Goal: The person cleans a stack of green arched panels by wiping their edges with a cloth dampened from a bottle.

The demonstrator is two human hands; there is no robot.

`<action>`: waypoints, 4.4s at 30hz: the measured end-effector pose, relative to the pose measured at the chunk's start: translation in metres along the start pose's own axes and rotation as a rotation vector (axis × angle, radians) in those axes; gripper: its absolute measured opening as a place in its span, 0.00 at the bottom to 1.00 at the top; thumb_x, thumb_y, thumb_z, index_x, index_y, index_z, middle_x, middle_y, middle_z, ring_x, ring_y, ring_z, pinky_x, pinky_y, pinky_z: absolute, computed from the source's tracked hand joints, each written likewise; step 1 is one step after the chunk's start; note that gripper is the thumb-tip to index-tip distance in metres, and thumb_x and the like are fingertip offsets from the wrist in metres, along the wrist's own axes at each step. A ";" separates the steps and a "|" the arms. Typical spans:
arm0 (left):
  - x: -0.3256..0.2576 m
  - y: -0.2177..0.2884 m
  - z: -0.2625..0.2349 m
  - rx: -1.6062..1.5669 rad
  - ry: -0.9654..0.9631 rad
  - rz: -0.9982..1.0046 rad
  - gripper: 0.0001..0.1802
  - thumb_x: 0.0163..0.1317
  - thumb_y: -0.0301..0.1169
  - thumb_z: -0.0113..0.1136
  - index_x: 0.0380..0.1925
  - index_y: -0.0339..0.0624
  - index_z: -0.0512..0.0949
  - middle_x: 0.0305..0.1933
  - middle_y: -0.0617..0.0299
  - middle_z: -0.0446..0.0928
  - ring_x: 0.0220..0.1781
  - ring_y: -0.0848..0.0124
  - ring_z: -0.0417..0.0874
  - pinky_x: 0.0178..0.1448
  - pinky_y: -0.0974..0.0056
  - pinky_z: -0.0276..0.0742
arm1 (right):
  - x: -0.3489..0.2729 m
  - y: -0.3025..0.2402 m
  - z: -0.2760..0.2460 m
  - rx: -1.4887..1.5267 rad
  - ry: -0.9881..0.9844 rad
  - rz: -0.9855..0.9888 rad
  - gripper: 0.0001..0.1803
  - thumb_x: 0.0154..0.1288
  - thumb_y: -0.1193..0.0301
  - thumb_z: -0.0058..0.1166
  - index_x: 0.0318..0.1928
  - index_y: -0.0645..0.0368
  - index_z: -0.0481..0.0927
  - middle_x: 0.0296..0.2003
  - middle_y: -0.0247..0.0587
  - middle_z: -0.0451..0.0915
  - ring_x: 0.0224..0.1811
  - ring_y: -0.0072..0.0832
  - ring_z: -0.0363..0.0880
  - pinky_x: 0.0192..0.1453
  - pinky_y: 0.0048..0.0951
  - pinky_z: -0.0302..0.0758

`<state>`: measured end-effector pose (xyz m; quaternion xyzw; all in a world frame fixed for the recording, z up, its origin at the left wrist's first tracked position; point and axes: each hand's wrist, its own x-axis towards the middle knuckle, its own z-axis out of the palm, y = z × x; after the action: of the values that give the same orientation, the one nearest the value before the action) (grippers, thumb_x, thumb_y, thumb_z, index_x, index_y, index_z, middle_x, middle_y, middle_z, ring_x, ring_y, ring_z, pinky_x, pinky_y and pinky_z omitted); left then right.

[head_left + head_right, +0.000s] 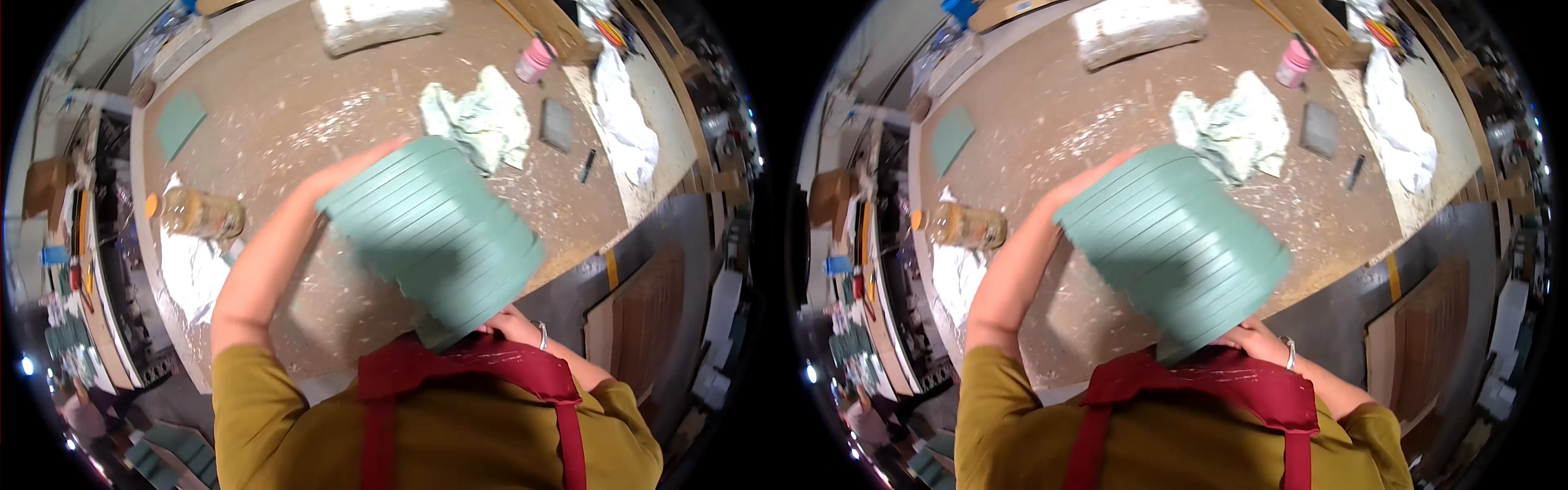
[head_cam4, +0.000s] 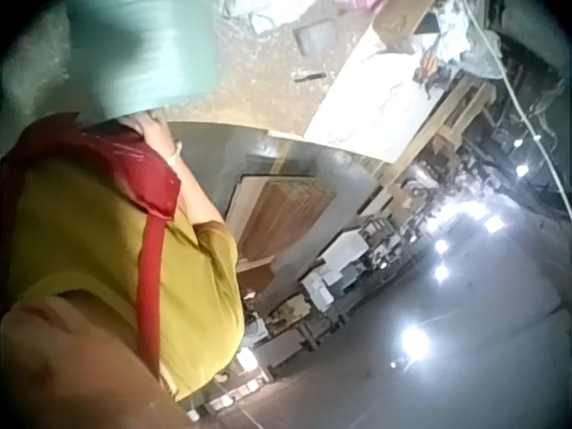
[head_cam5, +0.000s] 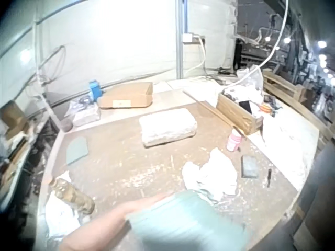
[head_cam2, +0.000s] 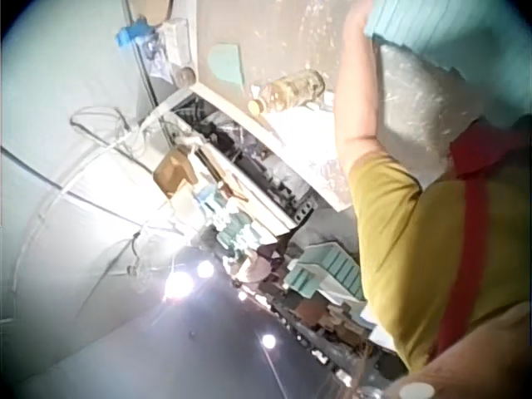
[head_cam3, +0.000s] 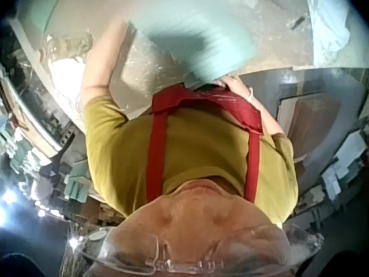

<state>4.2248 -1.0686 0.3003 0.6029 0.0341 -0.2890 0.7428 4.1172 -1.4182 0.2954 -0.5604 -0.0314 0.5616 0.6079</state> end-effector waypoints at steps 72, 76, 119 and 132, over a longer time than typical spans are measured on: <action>-0.038 0.051 0.113 1.140 0.869 -0.098 0.27 0.62 0.48 0.60 0.52 0.38 0.74 0.45 0.53 0.74 0.54 0.57 0.72 0.68 0.53 0.53 | 0.116 -0.116 -0.073 -0.117 -0.142 -0.632 0.48 0.68 0.59 0.58 0.75 0.66 0.43 0.74 0.58 0.49 0.78 0.42 0.44 0.78 0.37 0.47; -0.037 0.051 0.115 1.144 0.858 -0.092 0.28 0.62 0.49 0.61 0.52 0.38 0.74 0.45 0.53 0.74 0.53 0.57 0.71 0.67 0.53 0.54 | 0.131 -0.118 -0.074 -0.007 -0.083 -0.550 0.47 0.68 0.60 0.58 0.75 0.64 0.44 0.72 0.58 0.53 0.75 0.43 0.53 0.76 0.37 0.53; -0.037 0.001 0.114 1.091 1.069 0.309 0.28 0.67 0.47 0.50 0.63 0.47 0.68 0.66 0.59 0.70 0.69 0.59 0.65 0.71 0.45 0.53 | 0.355 -0.190 0.261 -0.969 -0.514 -0.948 0.70 0.31 0.57 0.81 0.74 0.58 0.49 0.67 0.65 0.60 0.69 0.54 0.61 0.71 0.40 0.64; -0.038 0.015 0.123 1.347 1.146 0.081 0.30 0.62 0.55 0.56 0.52 0.40 0.74 0.49 0.53 0.76 0.55 0.56 0.74 0.65 0.44 0.60 | 0.209 -0.306 0.124 -0.900 -0.284 -1.347 0.43 0.48 0.58 0.73 0.61 0.66 0.69 0.52 0.49 0.79 0.54 0.36 0.79 0.60 0.33 0.74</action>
<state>4.1643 -1.1647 0.3619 0.9652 0.2024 0.1253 0.1085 4.3096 -1.1088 0.4372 -0.5351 -0.6599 0.0756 0.5220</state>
